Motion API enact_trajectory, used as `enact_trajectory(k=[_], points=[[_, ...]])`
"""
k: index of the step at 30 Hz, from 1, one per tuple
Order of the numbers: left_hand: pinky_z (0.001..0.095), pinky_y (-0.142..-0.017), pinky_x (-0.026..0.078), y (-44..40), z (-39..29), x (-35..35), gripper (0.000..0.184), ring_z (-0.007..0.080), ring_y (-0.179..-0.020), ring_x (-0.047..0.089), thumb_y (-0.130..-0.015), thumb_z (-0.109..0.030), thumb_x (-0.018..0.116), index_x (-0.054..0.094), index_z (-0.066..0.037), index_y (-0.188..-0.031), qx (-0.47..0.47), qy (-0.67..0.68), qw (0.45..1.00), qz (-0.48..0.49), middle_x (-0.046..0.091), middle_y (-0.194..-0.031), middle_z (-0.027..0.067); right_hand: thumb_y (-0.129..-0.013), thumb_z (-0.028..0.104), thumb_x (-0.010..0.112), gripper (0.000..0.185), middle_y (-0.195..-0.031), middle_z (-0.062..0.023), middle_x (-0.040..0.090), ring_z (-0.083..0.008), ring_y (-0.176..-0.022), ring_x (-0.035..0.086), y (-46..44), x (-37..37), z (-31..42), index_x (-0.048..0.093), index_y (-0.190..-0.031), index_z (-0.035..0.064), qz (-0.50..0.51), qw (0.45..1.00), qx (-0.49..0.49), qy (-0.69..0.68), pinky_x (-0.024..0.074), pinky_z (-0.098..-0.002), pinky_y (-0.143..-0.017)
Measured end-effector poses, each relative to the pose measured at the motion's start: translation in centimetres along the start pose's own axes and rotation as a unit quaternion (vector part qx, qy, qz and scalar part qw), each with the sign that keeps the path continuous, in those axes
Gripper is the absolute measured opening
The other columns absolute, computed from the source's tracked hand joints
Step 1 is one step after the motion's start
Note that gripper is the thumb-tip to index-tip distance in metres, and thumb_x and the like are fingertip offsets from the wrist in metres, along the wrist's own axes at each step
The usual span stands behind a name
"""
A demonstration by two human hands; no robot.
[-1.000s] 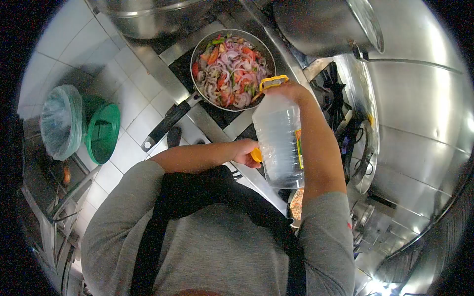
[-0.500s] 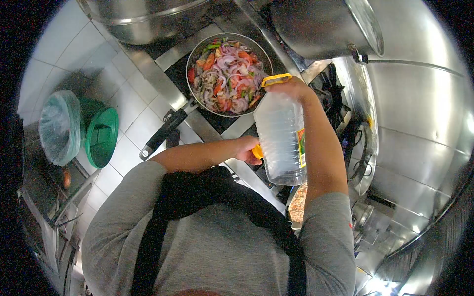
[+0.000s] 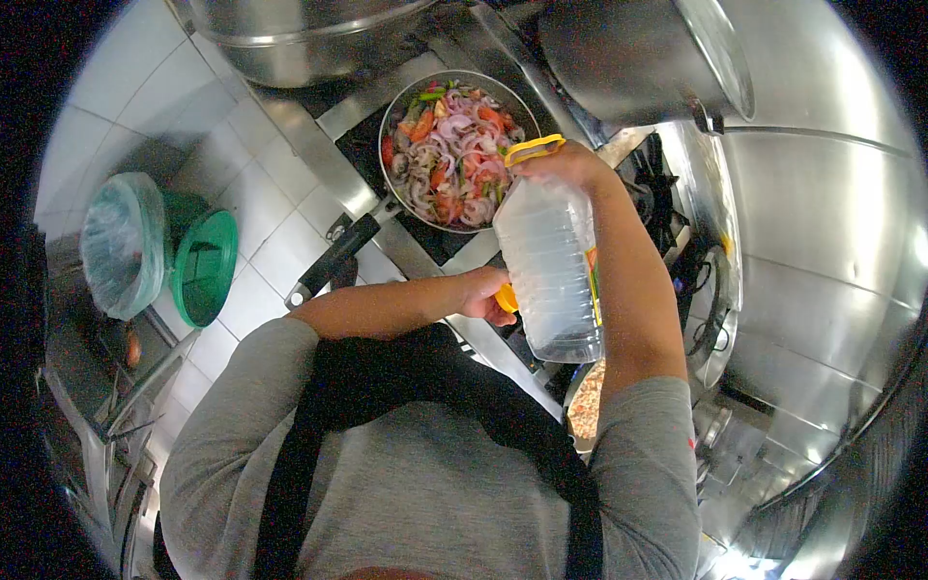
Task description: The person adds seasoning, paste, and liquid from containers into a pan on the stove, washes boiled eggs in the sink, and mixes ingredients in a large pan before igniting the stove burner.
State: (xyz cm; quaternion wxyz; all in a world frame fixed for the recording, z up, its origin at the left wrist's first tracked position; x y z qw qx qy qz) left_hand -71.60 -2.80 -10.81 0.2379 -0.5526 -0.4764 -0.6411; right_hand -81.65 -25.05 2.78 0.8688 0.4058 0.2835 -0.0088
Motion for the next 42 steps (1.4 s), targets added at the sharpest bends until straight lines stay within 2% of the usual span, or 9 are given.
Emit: enact_trajectory(k=[5, 8, 11, 17, 23, 29, 35, 38, 42], points=[[0.0334, -0.052, 0.051, 1.7, -1.1, 0.1, 0.039, 0.0221, -0.066, 0.057, -0.086, -0.049, 0.048, 0.054, -0.011, -0.095, 0.019, 0.002, 1.0, -0.006, 0.057, -0.083, 0.0058, -0.067, 0.031, 0.072, 0.041, -0.082, -0.0026, 0.064, -0.0123, -0.07, 0.057, -0.7, 1.2, 2.4, 0.064, -0.1, 0.0073, 0.009, 0.999, -0.027, 0.03, 0.0465, -0.0255, -0.064], [0.0326, -0.049, 0.05, 2.8, -2.6, -0.1, 0.041, 0.0214, -0.063, 0.056, -0.086, -0.051, 0.047, 0.054, -0.011, -0.094, 0.049, -0.003, 0.999, -0.019, 0.057, -0.08, 0.0053, -0.068, 0.032, 0.073, 0.037, -0.079, -0.0009, 0.062, -0.0115, -0.068, 0.056, -0.2, 1.3, 4.4, 0.065, -0.095, 0.0082, -0.012, 0.993, 0.049, 0.111, 0.0457, -0.0249, -0.061], [0.0318, -0.046, 0.048, 3.0, -3.3, 0.3, 0.042, 0.0209, -0.059, 0.056, -0.086, -0.051, 0.047, 0.054, -0.011, -0.093, 0.035, 0.011, 0.999, 0.021, 0.057, -0.075, 0.0059, -0.066, 0.035, 0.075, 0.036, -0.075, -0.0003, 0.06, -0.011, -0.064, 0.054, -3.4, 0.3, 2.9, 0.065, -0.09, 0.0093, 0.0, 0.999, -0.012, 0.05, 0.0444, -0.025, -0.057], [0.031, -0.043, 0.045, 4.7, -5.3, 1.2, 0.038, 0.0213, -0.055, 0.054, -0.088, -0.046, 0.045, 0.053, -0.009, -0.09, 0.06, 0.017, 0.998, 0.023, 0.056, -0.072, 0.0079, -0.062, 0.038, 0.077, 0.039, -0.074, -0.0012, 0.06, -0.0112, -0.063, 0.054, -2.4, -0.3, 5.1, 0.065, -0.086, 0.0102, 0.0, 0.996, 0.057, 0.074, 0.044, -0.0259, -0.057], [0.0337, -0.04, 0.044, 5.9, -6.6, 1.8, 0.03, 0.0232, -0.051, 0.053, -0.088, -0.037, 0.045, 0.052, -0.009, -0.089, 0.082, 0.065, 0.994, -0.005, 0.055, -0.071, 0.009, -0.06, 0.037, 0.077, 0.039, -0.074, -0.0006, 0.062, -0.0106, -0.061, 0.054, -4.4, -1.3, 5.7, 0.065, -0.086, 0.0099, -0.04, 0.999, -0.028, 0.018, 0.0435, -0.0259, -0.056], [0.0344, -0.038, 0.044, 6.7, -6.7, 2.1, 0.026, 0.0221, -0.05, 0.053, -0.087, -0.034, 0.045, 0.052, -0.009, -0.087, 0.06, 0.028, 0.998, 0.021, 0.055, -0.071, 0.0083, -0.063, 0.03, 0.076, 0.038, -0.076, -0.001, 0.063, -0.0106, -0.062, 0.055, -5.0, -1.2, 5.2, 0.067, -0.093, 0.0091, -0.02, 0.998, 0.034, 0.058, 0.0435, -0.0243, -0.057], [0.0319, -0.045, 0.048, 6.6, -4.2, 0.9, 0.03, 0.02, -0.062, 0.056, -0.089, -0.04, 0.043, 0.053, -0.011, -0.092, 0.07, 0.051, 0.996, -0.003, 0.056, -0.076, 0.0048, -0.067, 0.029, 0.074, 0.04, -0.089, -0.0036, 0.066, -0.0112, -0.075, 0.059, -4.0, 2.3, 6.2, 0.066, -0.1, 0.008, 0.044, 0.998, -0.007, 0.042, 0.0476, -0.0266, -0.067], [0.0311, -0.05, 0.05, 6.1, -2.4, 0.3, 0.033, 0.0187, -0.067, 0.056, -0.089, -0.044, 0.043, 0.053, -0.014, -0.094, 0.074, 0.063, 0.995, -0.005, 0.057, -0.079, 0.0027, -0.057, 0.038, 0.08, 0.052, -0.092, -0.0069, 0.066, -0.0146, -0.081, 0.061, -4.2, 3.0, 5.2, 0.067, -0.096, 0.0057, 0.007, 0.994, 0.019, 0.111, 0.0483, -0.0288, -0.073], [0.0318, -0.052, 0.051, 6.6, -0.3, 0.0, 0.035, 0.0184, -0.069, 0.057, -0.088, -0.047, 0.044, 0.053, -0.015, -0.098, 0.037, 0.02, 0.999, 0.01, 0.057, -0.084, 0.0027, -0.066, 0.031, 0.074, 0.044, -0.09, -0.0055, 0.066, -0.0129, -0.078, 0.059, -0.4, 3.9, 6.7, 0.065, -0.101, 0.0067, -0.04, 0.975, 0.042, 0.212, 0.0478, -0.0276, -0.071]])
Point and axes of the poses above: each hand's wrist, its own y-axis away from the middle knuckle, its own x-axis out of the palm, z = x × y, the point moved 10 cm from there along -y, towards the middle knuckle
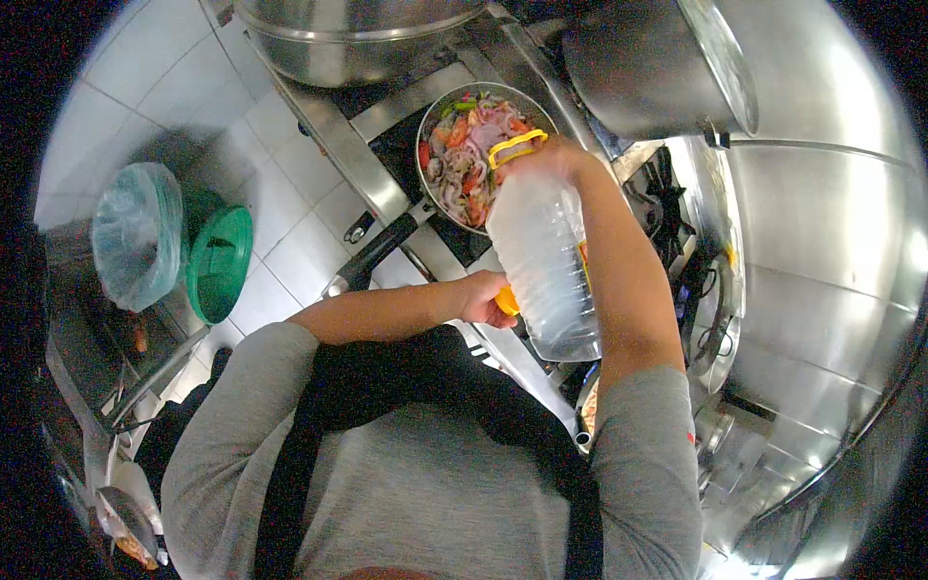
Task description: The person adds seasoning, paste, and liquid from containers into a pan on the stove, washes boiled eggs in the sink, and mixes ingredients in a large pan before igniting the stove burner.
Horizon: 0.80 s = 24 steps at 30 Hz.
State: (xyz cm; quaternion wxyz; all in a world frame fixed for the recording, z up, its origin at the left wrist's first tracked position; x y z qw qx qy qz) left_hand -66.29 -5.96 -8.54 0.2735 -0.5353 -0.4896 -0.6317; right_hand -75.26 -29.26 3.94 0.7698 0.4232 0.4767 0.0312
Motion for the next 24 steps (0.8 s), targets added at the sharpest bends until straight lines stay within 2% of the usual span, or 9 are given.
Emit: enact_trajectory(k=[5, 9, 10, 15, 17, 19, 20, 21, 24], points=[[0.0311, -0.053, 0.051, 1.5, 1.9, -1.7, 0.04, 0.018, -0.072, 0.058, -0.088, -0.05, 0.041, 0.053, -0.015, -0.103, -0.024, -0.066, 0.996, -0.057, 0.059, -0.088, 0.0027, -0.064, 0.033, 0.076, 0.048, -0.088, -0.0064, 0.066, -0.013, -0.077, 0.059, 2.9, 1.7, -0.8, 0.065, -0.1, 0.0031, 0.015, 0.986, -0.075, -0.148, 0.0475, -0.0262, -0.071], [0.0314, -0.052, 0.049, 2.7, 0.3, -2.2, 0.041, 0.0173, -0.069, 0.057, -0.09, -0.047, 0.036, 0.053, -0.014, -0.105, 0.075, -0.206, 0.971, -0.095, 0.059, -0.088, 0.0026, -0.067, 0.022, 0.074, 0.039, -0.092, -0.0066, 0.067, -0.0133, -0.082, 0.06, 6.8, 0.6, -3.0, 0.066, -0.1, 0.0024, -0.038, 0.934, -0.147, -0.323, 0.0466, -0.0267, -0.075], [0.0317, -0.052, 0.049, 2.7, 0.1, -2.6, 0.041, 0.0171, -0.069, 0.056, -0.091, -0.046, 0.034, 0.053, -0.013, -0.105, 0.101, -0.231, 0.962, -0.11, 0.058, -0.086, 0.0028, -0.068, 0.017, 0.073, 0.034, -0.091, -0.0059, 0.066, -0.0121, -0.082, 0.059, 8.6, -0.3, -3.3, 0.065, -0.097, 0.0002, -0.076, 0.924, -0.192, -0.323, 0.0462, -0.0257, -0.074], [0.0341, -0.055, 0.048, 7.6, -1.6, -0.3, 0.038, 0.0168, -0.074, 0.054, -0.092, -0.038, 0.032, 0.049, -0.008, -0.109, 0.184, -0.382, 0.883, -0.199, 0.054, -0.083, 0.0054, -0.066, 0.014, 0.073, 0.033, -0.088, -0.0035, 0.063, -0.0109, -0.08, 0.058, 20.7, -1.9, -4.8, 0.062, -0.094, 0.0016, -0.259, 0.876, -0.252, -0.318, 0.0446, -0.0245, -0.073], [0.0335, -0.061, 0.047, 10.5, -2.2, 2.0, 0.036, 0.0172, -0.08, 0.053, -0.092, -0.034, 0.035, 0.048, -0.006, -0.111, 0.214, -0.449, 0.837, -0.229, 0.053, -0.087, 0.0079, -0.063, 0.013, 0.074, 0.035, -0.088, -0.0028, 0.063, -0.0106, -0.08, 0.058, 24.4, -1.1, -5.7, 0.061, -0.094, 0.0017, -0.293, 0.863, -0.253, -0.325, 0.0442, -0.0243, -0.073], [0.0326, -0.071, 0.045, 13.0, -2.8, 1.6, 0.034, 0.0187, -0.087, 0.051, -0.09, -0.029, 0.039, 0.048, -0.006, -0.113, 0.353, -0.494, 0.752, -0.256, 0.05, -0.095, 0.0097, -0.06, 0.013, 0.076, 0.039, -0.088, -0.0023, 0.062, -0.0102, -0.081, 0.057, 27.0, 0.4, -6.7, 0.061, -0.094, 0.0015, -0.281, 0.868, -0.235, -0.335, 0.0439, -0.0242, -0.073], [0.0321, -0.076, 0.044, 15.5, -2.8, 2.5, 0.033, 0.0194, -0.091, 0.05, -0.089, -0.027, 0.041, 0.049, -0.006, -0.113, 0.419, -0.514, 0.7, -0.267, 0.049, -0.098, 0.0106, -0.054, 0.013, 0.079, 0.045, -0.087, -0.0016, 0.062, -0.0107, -0.081, 0.057, 28.0, 1.6, -6.2, 0.06, -0.093, 0.0021, -0.212, 0.847, -0.257, -0.414, 0.0438, -0.0235, -0.075], [0.0322, -0.081, 0.041, 18.5, -2.5, 3.0, 0.033, 0.0202, -0.094, 0.048, -0.087, -0.023, 0.044, 0.049, -0.007, -0.116, 0.468, -0.534, 0.645, -0.282, 0.048, -0.101, 0.0107, -0.05, 0.015, 0.082, 0.051, -0.088, -0.0024, 0.062, -0.0115, -0.082, 0.058, 30.0, 1.9, -4.9, 0.061, -0.095, 0.003, -0.257, 0.835, -0.29, -0.39, 0.0442, -0.024, -0.077], [0.0341, -0.091, 0.036, 29.9, 0.9, 13.9, 0.042, 0.0224, -0.102, 0.045, -0.082, -0.012, 0.052, 0.047, -0.007, -0.123, 0.526, -0.6, 0.493, -0.346, 0.048, -0.107, 0.0103, -0.049, 0.02, 0.083, 0.058, -0.091, -0.0053, 0.064, -0.0121, -0.083, 0.059, 34.3, 4.2, -1.3, 0.061, -0.099, 0.003, -0.274, 0.84, -0.37, -0.286, 0.0454, -0.0252, -0.077]])
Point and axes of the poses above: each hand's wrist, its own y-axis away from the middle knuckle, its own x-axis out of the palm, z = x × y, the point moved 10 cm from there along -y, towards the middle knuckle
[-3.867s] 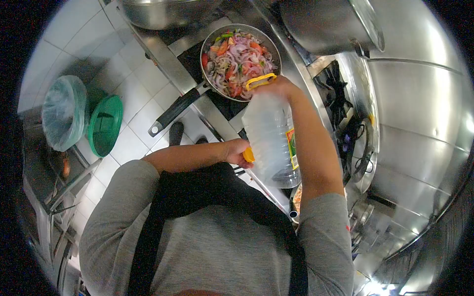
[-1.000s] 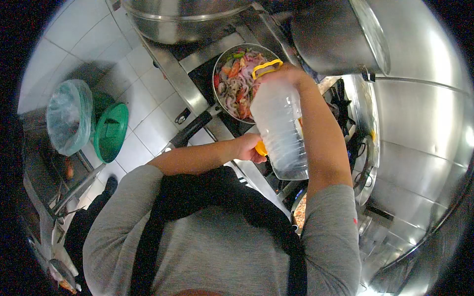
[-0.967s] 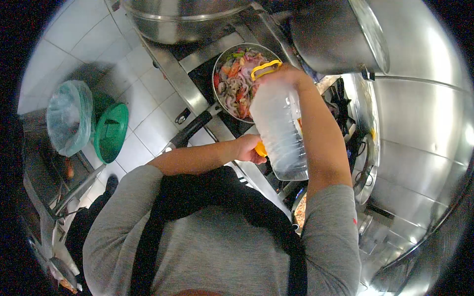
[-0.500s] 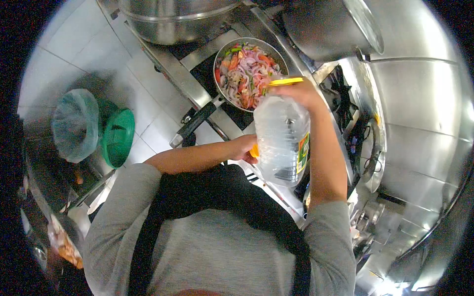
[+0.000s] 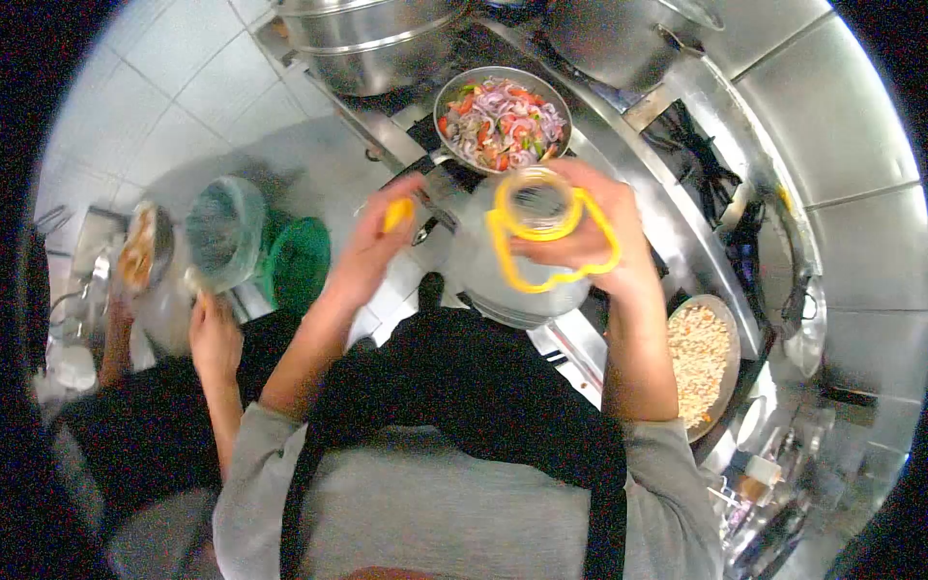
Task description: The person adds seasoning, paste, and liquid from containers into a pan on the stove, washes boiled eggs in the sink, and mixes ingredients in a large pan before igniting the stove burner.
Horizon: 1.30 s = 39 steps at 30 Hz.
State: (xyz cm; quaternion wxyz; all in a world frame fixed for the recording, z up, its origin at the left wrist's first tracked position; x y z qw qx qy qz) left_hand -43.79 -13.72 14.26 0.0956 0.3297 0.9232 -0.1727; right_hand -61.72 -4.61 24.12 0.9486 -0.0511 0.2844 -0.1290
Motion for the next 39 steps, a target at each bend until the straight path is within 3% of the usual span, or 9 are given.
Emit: enact_trajectory(k=[4, 9, 19, 23, 27, 31, 33, 36, 39], points=[[0.0363, -0.087, 0.038, 6.0, -13.7, -2.8, 0.051, 0.0268, -0.095, 0.048, -0.066, -0.015, 0.071, 0.056, -0.011, -0.115, 0.182, -0.139, 0.971, -0.067, 0.053, -0.101, 0.0092, -0.053, 0.034, 0.079, 0.057, -0.091, -0.0126, 0.063, -0.0274, -0.083, 0.062, 3.2, 6.1, 4.0, 0.061, -0.099, 0.006, 0.069, 0.986, -0.143, 0.048, 0.0475, -0.0333, -0.073], [0.0376, -0.081, 0.04, 12.4, -15.8, -1.3, 0.045, 0.0286, -0.089, 0.049, -0.058, -0.015, 0.075, 0.063, -0.013, -0.1, 0.132, -0.231, 0.959, -0.101, 0.054, -0.102, 0.0093, -0.054, 0.058, 0.07, 0.071, -0.095, -0.0126, 0.062, -0.0291, -0.09, 0.059, 7.7, 14.4, 5.2, 0.058, -0.103, 0.0069, 0.166, 0.955, -0.245, -0.005, 0.0397, -0.0415, -0.08], [0.0377, -0.074, 0.047, 29.9, -18.7, -4.7, 0.049, 0.032, -0.084, 0.054, -0.063, -0.015, 0.073, 0.058, -0.007, -0.109, -0.068, -0.383, 0.902, -0.186, 0.057, -0.098, 0.0133, -0.053, 0.044, 0.074, 0.06, -0.098, -0.008, 0.062, -0.0246, -0.094, 0.058, 19.7, 27.4, 12.0, 0.058, -0.1, 0.0108, 0.284, 0.886, -0.351, -0.104, 0.0348, -0.0397, -0.086], [0.0392, -0.065, 0.047, 39.6, -19.4, -7.4, 0.045, 0.0325, -0.075, 0.055, -0.055, -0.017, 0.077, 0.058, -0.006, -0.095, -0.239, -0.453, 0.796, -0.323, 0.054, -0.08, 0.0123, -0.049, 0.04, 0.075, 0.06, -0.088, -0.0088, 0.062, -0.0257, -0.088, 0.059, 26.2, 33.1, 15.7, 0.058, -0.098, 0.0111, 0.33, 0.857, -0.389, -0.077, 0.0355, -0.038, -0.083], [0.0385, -0.076, 0.046, 48.3, -23.5, -7.4, 0.04, 0.033, -0.085, 0.057, -0.059, -0.009, 0.072, 0.06, -0.007, -0.097, -0.078, -0.413, 0.855, -0.305, 0.059, -0.094, 0.0119, -0.05, 0.037, 0.074, 0.053, -0.086, -0.0072, 0.062, -0.0262, -0.082, 0.059, 34.2, 37.2, 20.9, 0.059, -0.094, 0.0114, 0.404, 0.811, -0.405, -0.126, 0.035, -0.0378, -0.082], [0.0392, -0.085, 0.042, 58.9, -24.2, -7.2, 0.041, 0.0323, -0.098, 0.053, -0.062, -0.003, 0.068, 0.06, -0.009, -0.102, -0.107, -0.286, 0.879, -0.366, 0.059, -0.103, 0.0114, -0.052, 0.04, 0.077, 0.053, -0.089, -0.0058, 0.063, -0.0248, -0.087, 0.059, 43.3, 39.8, 26.0, 0.06, -0.093, 0.0124, 0.446, 0.741, -0.469, -0.18, 0.0347, -0.0395, -0.083], [0.0398, -0.087, 0.041, 64.6, -24.2, -7.4, 0.043, 0.0321, -0.103, 0.051, -0.063, -0.005, 0.068, 0.059, -0.01, -0.104, -0.222, -0.252, 0.836, -0.434, 0.057, -0.107, 0.0128, -0.052, 0.041, 0.077, 0.053, -0.086, -0.0064, 0.063, -0.0253, -0.085, 0.06, 47.8, 41.6, 27.8, 0.06, -0.092, 0.0111, 0.444, 0.72, -0.497, -0.192, 0.037, -0.0391, -0.081], [0.039, -0.085, 0.042, 72.3, -33.4, -5.6, 0.043, 0.0326, -0.101, 0.05, -0.065, -0.009, 0.069, 0.057, -0.01, -0.106, -0.117, -0.484, 0.683, -0.535, 0.054, -0.107, 0.015, -0.053, 0.042, 0.078, 0.055, -0.082, -0.0085, 0.064, -0.0272, -0.078, 0.062, 53.8, 41.9, 32.6, 0.06, -0.092, 0.0073, 0.479, 0.702, -0.478, -0.222, 0.0421, -0.0373, -0.075], [0.0393, -0.084, 0.042, 81.5, -36.9, -4.8, 0.048, 0.0338, -0.096, 0.05, -0.062, -0.015, 0.073, 0.055, -0.009, -0.107, -0.24, -0.542, 0.536, -0.602, 0.051, -0.103, 0.0149, -0.053, 0.042, 0.078, 0.056, -0.08, -0.0099, 0.065, -0.0289, -0.075, 0.062, 59.4, 42.5, 36.9, 0.061, -0.092, 0.0054, 0.549, 0.664, -0.44, -0.254, 0.0445, -0.0363, -0.072]])
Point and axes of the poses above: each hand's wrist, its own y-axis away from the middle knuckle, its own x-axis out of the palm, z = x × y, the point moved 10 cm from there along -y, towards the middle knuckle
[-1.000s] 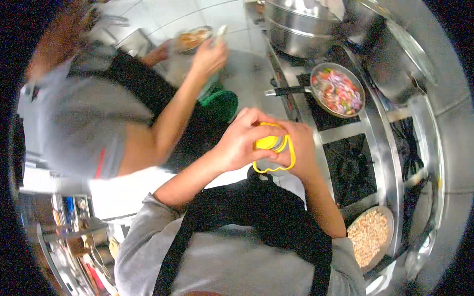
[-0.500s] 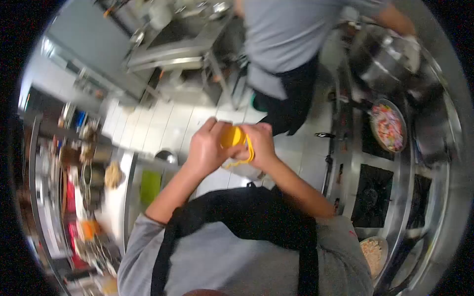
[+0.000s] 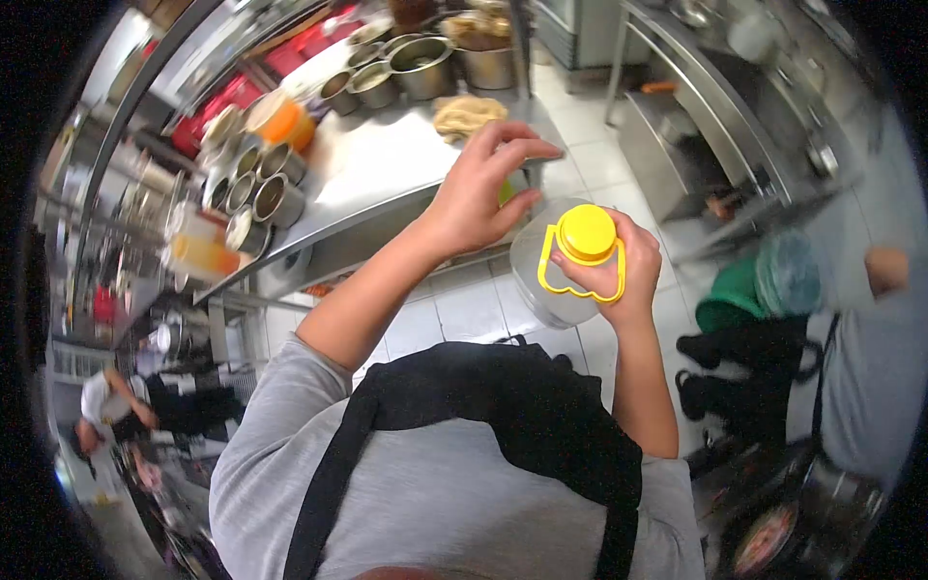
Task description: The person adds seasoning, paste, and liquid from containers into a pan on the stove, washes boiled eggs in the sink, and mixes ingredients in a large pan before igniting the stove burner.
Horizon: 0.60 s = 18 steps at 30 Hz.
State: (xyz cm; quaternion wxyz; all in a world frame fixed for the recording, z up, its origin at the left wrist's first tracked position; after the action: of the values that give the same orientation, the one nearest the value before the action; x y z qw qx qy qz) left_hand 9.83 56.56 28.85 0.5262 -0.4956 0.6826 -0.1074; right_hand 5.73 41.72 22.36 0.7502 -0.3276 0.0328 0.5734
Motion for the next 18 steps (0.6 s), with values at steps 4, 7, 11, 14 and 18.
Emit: enact_trajectory(k=[4, 7, 11, 14, 18], points=[[0.0385, -0.07, 0.047, 0.6, -1.2, -3.8, 0.04, 0.0329, -0.079, 0.056, -0.064, -0.029, 0.072, 0.056, -0.001, -0.088, -0.084, -0.084, 0.988, 0.102, 0.053, -0.083, 0.0154, -0.053, 0.042, 0.078, 0.056, -0.08, -0.0106, 0.065, -0.0305, -0.073, 0.061, -4.4, 5.7, 5.2, 0.06, -0.094, 0.0068, 0.058, 0.987, -0.148, 0.003, 0.0459, -0.0374, -0.068], [0.0385, -0.063, 0.048, -0.6, -0.6, -8.9, 0.041, 0.0325, -0.069, 0.057, -0.064, -0.036, 0.071, 0.056, 0.0, -0.079, -0.019, -0.181, 0.983, 0.003, 0.053, -0.072, 0.0153, -0.053, 0.04, 0.078, 0.056, -0.081, -0.0119, 0.064, -0.0315, -0.073, 0.061, -7.7, 9.4, 9.7, 0.06, -0.095, 0.0085, 0.111, 0.972, -0.206, 0.0, 0.0459, -0.0377, -0.067], [0.0374, -0.067, 0.048, -2.5, 1.9, -15.8, 0.039, 0.0319, -0.073, 0.059, -0.065, -0.034, 0.07, 0.061, -0.003, -0.086, -0.018, -0.21, 0.977, 0.033, 0.058, -0.077, 0.0149, -0.053, 0.039, 0.078, 0.055, -0.084, -0.013, 0.063, -0.0316, -0.079, 0.062, -12.2, 15.2, 16.0, 0.06, -0.093, 0.0061, 0.187, 0.936, -0.267, -0.134, 0.0478, -0.0364, -0.068], [0.0351, -0.078, 0.046, -1.7, 7.3, -20.9, 0.053, 0.0305, -0.088, 0.059, -0.067, -0.036, 0.069, 0.057, -0.006, -0.11, -0.18, -0.172, 0.968, 0.028, 0.062, -0.099, 0.0152, -0.053, 0.046, 0.079, 0.057, -0.081, -0.0128, 0.063, -0.0315, -0.078, 0.062, -15.6, 21.1, 17.0, 0.061, -0.09, 0.0062, 0.197, 0.927, -0.284, -0.147, 0.0484, -0.0357, -0.068], [0.0403, -0.101, 0.027, 1.2, 8.2, -27.2, 0.057, 0.0312, -0.12, 0.04, -0.077, -0.033, 0.061, 0.048, -0.004, -0.124, -0.088, -0.239, 0.953, -0.164, 0.044, -0.129, 0.0179, -0.048, 0.057, 0.077, 0.062, -0.077, -0.0119, 0.064, -0.0301, -0.074, 0.062, -20.4, 29.7, 15.6, 0.063, -0.085, 0.0101, 0.135, 0.958, -0.234, -0.1, 0.0478, -0.0387, -0.068]])
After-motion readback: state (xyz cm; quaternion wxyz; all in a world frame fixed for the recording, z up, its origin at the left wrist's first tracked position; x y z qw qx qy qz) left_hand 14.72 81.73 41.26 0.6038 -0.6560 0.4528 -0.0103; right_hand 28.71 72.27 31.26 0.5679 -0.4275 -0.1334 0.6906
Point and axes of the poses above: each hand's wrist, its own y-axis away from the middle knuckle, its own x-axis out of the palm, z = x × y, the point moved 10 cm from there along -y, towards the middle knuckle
